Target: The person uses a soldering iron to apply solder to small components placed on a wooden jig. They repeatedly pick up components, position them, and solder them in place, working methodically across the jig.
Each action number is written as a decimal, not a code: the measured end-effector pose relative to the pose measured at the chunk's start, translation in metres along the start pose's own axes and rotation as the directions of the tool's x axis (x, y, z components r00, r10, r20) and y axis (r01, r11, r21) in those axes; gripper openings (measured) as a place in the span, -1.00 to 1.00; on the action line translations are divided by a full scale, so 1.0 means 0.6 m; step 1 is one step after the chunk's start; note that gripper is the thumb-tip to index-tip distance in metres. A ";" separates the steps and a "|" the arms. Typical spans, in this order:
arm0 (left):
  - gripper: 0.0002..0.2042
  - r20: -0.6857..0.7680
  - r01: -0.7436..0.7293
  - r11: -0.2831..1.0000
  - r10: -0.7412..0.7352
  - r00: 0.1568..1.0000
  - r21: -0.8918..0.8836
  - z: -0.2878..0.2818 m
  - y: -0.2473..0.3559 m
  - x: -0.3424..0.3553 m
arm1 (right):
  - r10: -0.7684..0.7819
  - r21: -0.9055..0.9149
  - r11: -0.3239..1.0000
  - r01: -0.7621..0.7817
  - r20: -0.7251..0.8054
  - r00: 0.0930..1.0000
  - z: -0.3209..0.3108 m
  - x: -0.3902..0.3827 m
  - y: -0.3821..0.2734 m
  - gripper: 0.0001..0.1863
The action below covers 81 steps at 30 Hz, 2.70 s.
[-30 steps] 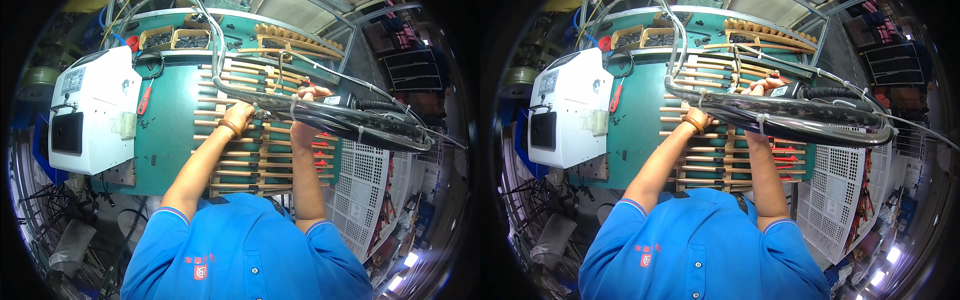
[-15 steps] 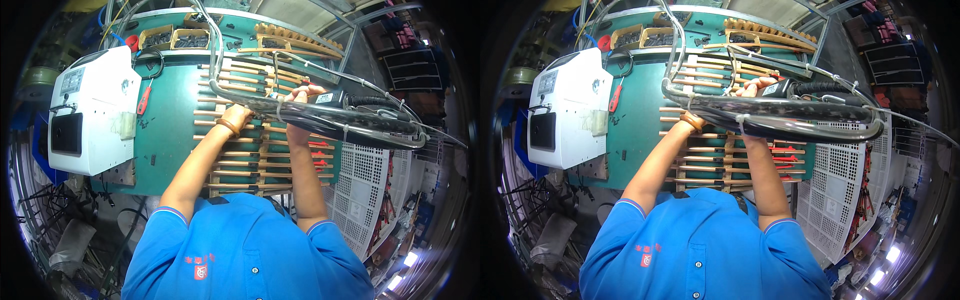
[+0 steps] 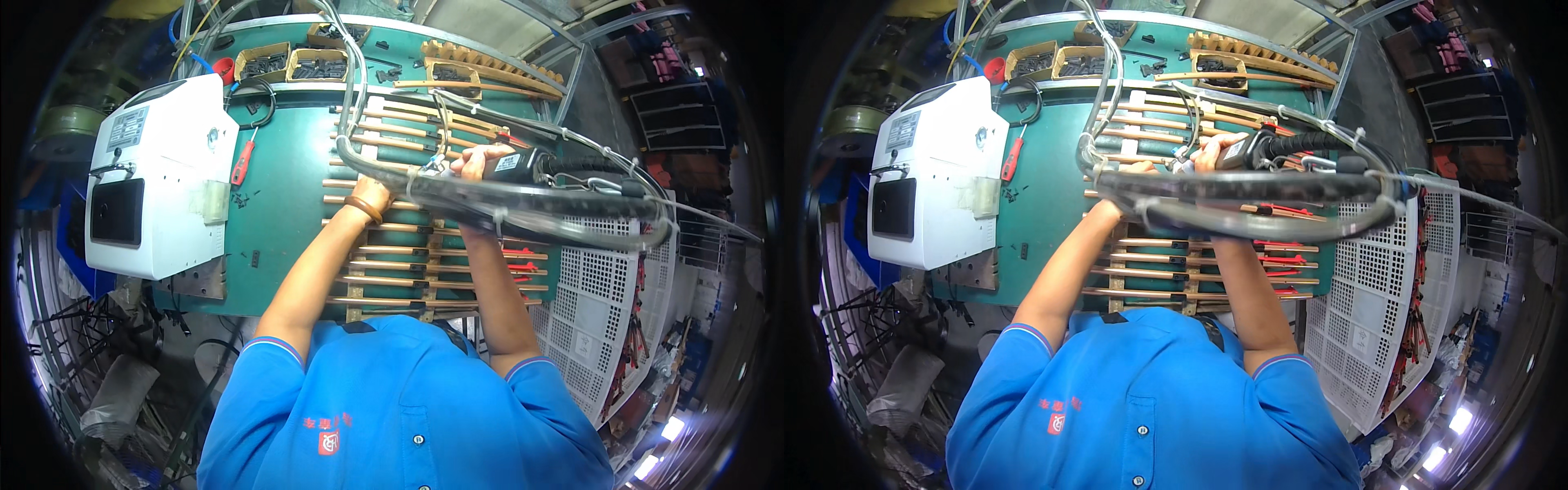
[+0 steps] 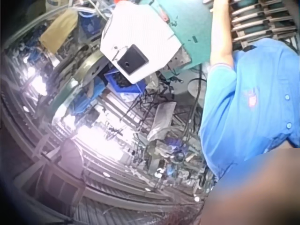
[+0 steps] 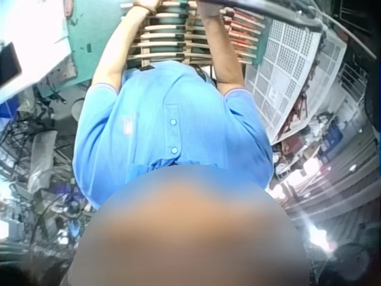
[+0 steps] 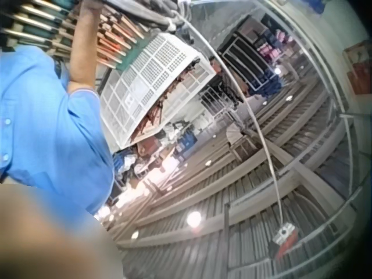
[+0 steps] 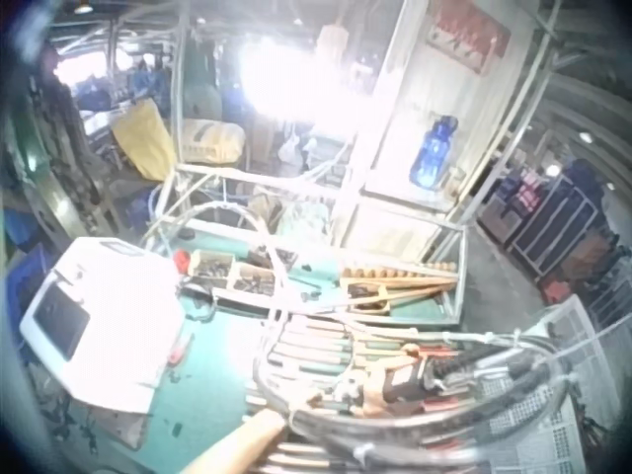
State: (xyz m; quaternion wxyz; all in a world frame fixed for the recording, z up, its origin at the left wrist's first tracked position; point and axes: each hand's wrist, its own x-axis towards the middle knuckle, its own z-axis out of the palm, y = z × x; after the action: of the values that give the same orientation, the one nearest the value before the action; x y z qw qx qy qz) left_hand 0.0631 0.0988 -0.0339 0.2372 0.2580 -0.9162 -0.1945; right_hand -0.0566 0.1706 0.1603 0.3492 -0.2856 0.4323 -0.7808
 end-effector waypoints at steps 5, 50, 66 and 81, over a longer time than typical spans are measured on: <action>-0.88 0.120 0.143 0.952 -0.113 0.986 -0.271 -0.036 0.016 0.015 | -0.519 -0.748 0.318 0.583 0.377 0.767 -0.057 0.033 -0.005 -0.70; -0.75 -0.035 0.181 0.970 -0.189 0.981 -0.160 0.118 -0.017 0.071 | -0.373 -0.334 0.854 0.399 0.140 0.917 -0.020 0.094 -0.043 -0.77; -0.77 -0.046 0.204 0.951 -0.220 0.974 -0.231 0.082 0.000 0.079 | -0.353 -0.232 0.902 0.365 0.093 0.931 -0.013 0.082 -0.035 -0.78; -0.80 -0.163 0.111 0.968 -0.149 0.975 -0.223 0.061 0.011 0.079 | -0.295 -0.251 0.919 0.303 0.072 0.953 -0.020 0.085 -0.033 -0.80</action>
State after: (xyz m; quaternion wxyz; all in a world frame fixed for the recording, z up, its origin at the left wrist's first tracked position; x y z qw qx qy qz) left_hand 0.0051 0.0860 -0.0446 0.3311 0.3073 -0.8462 -0.2827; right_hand -0.1018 0.1437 0.1793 0.1928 -0.4043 0.4760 -0.7568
